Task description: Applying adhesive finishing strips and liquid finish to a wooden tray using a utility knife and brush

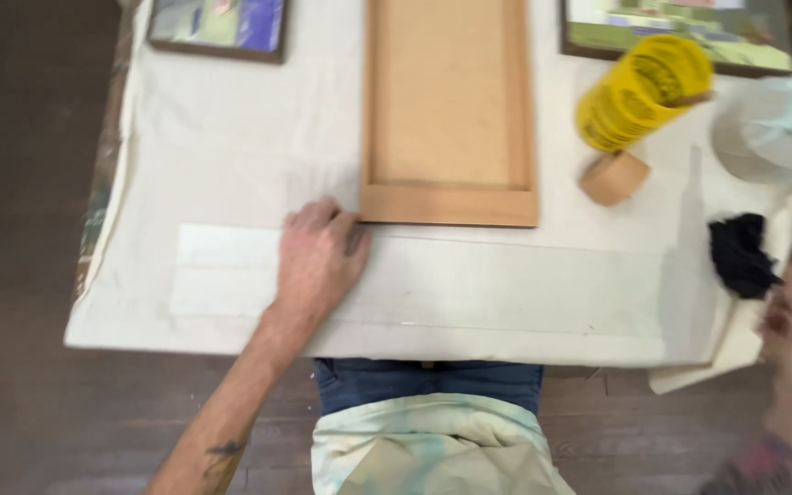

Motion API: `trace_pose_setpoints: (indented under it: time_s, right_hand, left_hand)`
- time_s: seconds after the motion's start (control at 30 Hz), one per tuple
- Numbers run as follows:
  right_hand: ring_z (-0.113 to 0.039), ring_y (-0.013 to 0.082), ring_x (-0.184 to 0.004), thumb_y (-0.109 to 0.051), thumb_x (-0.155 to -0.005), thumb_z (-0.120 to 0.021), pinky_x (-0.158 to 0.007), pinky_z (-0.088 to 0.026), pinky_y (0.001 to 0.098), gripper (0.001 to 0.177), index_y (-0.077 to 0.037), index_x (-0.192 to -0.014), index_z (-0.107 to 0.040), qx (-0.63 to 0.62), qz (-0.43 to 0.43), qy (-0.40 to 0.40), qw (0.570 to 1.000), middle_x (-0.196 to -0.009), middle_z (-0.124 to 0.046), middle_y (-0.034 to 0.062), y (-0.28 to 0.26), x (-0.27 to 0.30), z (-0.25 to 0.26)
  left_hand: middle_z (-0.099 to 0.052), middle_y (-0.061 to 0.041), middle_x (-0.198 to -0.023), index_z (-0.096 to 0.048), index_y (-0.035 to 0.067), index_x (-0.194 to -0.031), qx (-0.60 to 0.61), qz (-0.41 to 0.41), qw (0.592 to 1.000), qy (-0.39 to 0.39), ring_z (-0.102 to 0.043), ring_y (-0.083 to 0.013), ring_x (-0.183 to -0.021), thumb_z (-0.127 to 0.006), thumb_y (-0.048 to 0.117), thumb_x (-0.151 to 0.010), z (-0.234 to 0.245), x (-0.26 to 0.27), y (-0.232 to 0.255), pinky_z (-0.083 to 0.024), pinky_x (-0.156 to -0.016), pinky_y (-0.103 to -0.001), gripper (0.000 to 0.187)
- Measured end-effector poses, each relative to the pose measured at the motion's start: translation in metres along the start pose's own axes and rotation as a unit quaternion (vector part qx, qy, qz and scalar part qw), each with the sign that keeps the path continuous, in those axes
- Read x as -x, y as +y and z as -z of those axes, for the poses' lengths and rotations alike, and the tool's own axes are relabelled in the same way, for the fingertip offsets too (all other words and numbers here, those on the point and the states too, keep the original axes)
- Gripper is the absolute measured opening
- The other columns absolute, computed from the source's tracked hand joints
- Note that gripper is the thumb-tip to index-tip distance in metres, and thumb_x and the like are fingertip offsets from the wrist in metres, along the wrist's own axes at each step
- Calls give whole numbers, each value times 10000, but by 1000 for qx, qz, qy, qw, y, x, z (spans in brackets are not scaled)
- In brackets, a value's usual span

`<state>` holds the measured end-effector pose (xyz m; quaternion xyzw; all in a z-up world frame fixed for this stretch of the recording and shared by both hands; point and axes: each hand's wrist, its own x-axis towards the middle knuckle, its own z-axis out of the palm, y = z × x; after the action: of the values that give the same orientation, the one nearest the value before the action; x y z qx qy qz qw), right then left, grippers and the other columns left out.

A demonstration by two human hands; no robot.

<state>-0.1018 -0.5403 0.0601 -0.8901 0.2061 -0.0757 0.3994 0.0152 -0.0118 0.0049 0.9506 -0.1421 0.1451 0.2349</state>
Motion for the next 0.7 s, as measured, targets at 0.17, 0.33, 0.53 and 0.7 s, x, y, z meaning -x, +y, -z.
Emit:
trace_pose_setpoints:
  time_s: [0.17,0.33,0.53,0.7]
  right_hand:
    - [-522,309,-1011,-32,-809,-360,-841,-370,376,669,-1,-1454,-536,-85,-25,-157,984,-1170,-574,220,-3,-32,-6]
    - [-655,501,-1078,-350,-962,-336,-968,-411,513,644,151,-1202,-662,-189,-86,-306,929,-1160,-688,430,-17,-47,3]
    - [-591,317,-684,-236,-1043,-638,-533,-545,395,578,12,-1510,-404,-94,360,195,907,-918,-528,288,-199,76,-163]
    - [-682,509,-975,-235,-990,-614,-597,-586,441,514,12,-1336,-326,-200,333,115,914,-1441,-512,408,-219,80,-199]
  left_hand:
    - [-580,-68,-848,-703,108,-793,-33,-54,997,48,-586,-319,-808,-722,202,-902,-24,-2,-10,-420,-675,-475,145]
    - [-540,-40,-815,-670,109,-756,-48,-75,995,48,-533,-247,-723,-746,192,-935,-29,-7,-6,-395,-663,-412,212]
    - [-543,-57,-830,-658,126,-908,-65,-110,990,63,-542,-273,-771,-787,296,-888,-22,-11,-18,-392,-672,-429,214]
    - [-562,-39,-853,-657,130,-1002,-74,-140,986,51,-539,-249,-767,-782,322,-900,-20,-17,-24,-388,-675,-413,251]
